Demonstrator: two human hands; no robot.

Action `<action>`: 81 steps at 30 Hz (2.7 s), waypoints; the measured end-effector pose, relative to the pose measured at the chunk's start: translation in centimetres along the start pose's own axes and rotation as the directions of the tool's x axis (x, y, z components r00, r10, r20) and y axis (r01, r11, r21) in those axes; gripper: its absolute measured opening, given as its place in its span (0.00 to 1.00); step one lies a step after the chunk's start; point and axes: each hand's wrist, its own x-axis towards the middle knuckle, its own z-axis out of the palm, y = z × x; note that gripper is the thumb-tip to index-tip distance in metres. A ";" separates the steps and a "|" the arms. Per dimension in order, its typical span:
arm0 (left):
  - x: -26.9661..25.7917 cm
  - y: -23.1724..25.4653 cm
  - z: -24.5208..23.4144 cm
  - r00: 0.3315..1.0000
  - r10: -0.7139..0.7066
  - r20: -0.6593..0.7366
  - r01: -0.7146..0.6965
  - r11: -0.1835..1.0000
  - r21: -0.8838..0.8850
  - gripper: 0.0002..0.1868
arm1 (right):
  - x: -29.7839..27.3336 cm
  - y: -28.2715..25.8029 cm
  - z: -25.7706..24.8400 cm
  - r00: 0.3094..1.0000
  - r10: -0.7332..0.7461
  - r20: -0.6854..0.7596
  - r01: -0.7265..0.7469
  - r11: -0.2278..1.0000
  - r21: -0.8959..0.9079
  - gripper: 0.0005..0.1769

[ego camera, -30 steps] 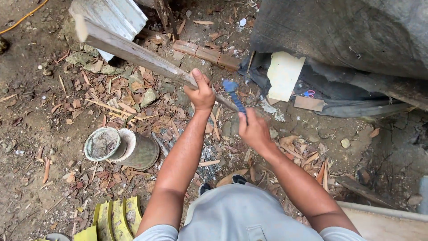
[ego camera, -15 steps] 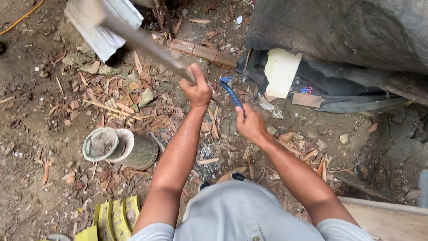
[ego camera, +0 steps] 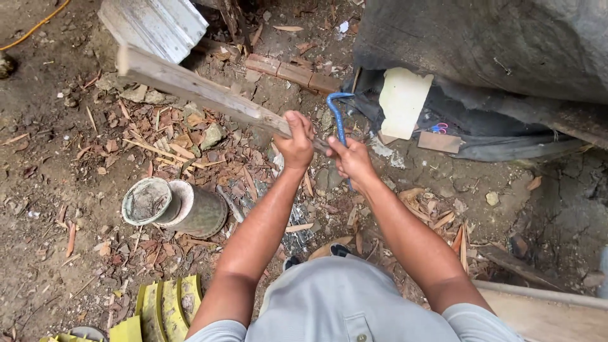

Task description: Using a pry bar to remove wooden planks from a structure and moving corrugated metal sheets in an outdoor scrap area.

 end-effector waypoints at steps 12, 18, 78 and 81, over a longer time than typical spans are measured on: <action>-1.8 -1.9 -1.6 0.990 -0.137 -0.045 0.141 0.985 0.103 0.26 | 0.7 1.7 1.0 0.952 -0.254 -0.170 0.182 0.918 -0.352 0.11; 2.0 -0.3 -2.9 0.998 0.018 -0.068 -0.009 0.991 0.130 0.26 | -0.8 0.8 0.4 0.994 -0.083 -0.066 0.070 0.981 -0.179 0.03; 2.8 1.7 -1.4 0.928 0.007 -0.373 0.150 0.908 0.392 0.26 | -1.4 3.1 -2.8 0.971 -0.240 -0.013 0.124 0.545 -0.829 0.14; 2.1 1.5 -2.3 0.945 0.039 -0.324 0.102 0.908 0.407 0.26 | -2.5 3.8 -3.0 0.903 -0.427 -0.044 0.250 0.605 -0.756 0.12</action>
